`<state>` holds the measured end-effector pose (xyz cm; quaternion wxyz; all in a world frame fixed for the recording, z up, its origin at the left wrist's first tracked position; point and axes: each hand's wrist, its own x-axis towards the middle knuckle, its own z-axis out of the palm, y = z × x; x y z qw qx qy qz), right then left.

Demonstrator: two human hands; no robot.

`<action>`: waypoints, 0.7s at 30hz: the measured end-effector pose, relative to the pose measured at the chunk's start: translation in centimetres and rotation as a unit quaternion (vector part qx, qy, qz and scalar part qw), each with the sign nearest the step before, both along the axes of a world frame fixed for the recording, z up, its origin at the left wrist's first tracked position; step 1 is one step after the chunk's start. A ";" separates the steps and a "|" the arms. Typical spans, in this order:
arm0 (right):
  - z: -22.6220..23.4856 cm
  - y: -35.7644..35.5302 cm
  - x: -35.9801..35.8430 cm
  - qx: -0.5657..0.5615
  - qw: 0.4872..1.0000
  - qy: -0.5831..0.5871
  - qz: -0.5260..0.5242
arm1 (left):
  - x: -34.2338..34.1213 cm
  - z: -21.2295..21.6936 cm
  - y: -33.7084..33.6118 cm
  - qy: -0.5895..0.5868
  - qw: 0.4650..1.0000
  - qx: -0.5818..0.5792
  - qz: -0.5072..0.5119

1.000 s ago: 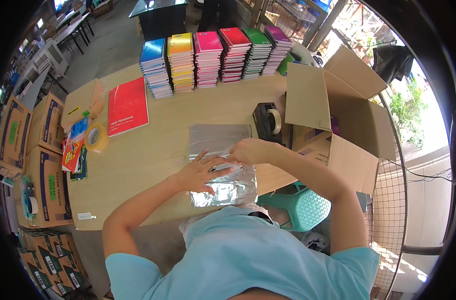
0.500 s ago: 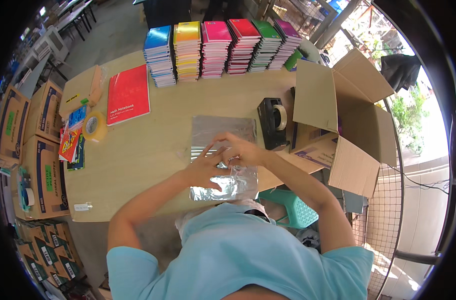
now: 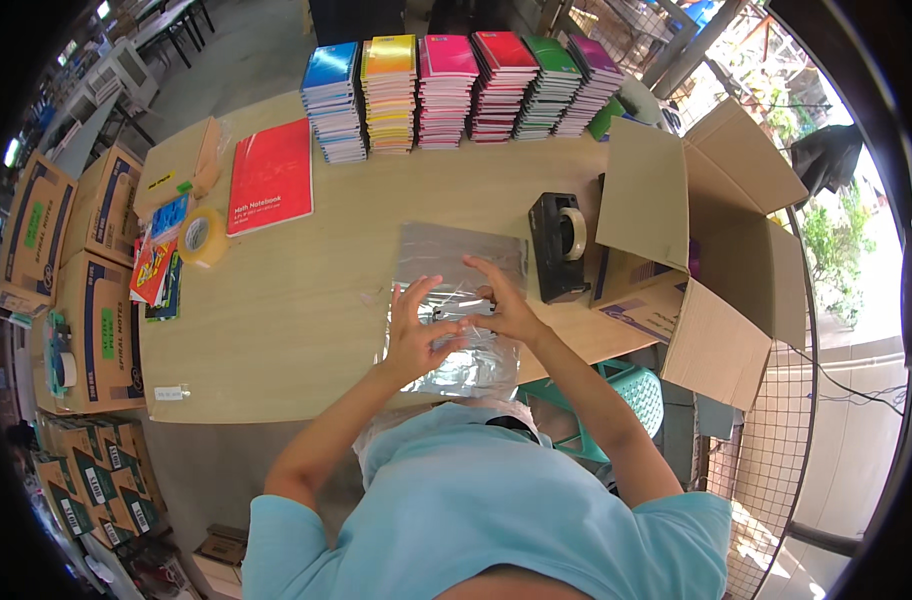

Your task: The person places stacks of notebooks into silver foil pouches, seals the pouches using adhesive tape from a dispenser, and places the sealed pouches into a cardboard box.

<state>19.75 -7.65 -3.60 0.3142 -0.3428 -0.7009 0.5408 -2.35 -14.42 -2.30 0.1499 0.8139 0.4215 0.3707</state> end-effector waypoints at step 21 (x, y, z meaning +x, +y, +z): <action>2.4 -3.0 -1.4 0.022 0.988 0.010 -0.151 | 4.5 -1.3 0.8 -0.424 0.845 -0.301 0.124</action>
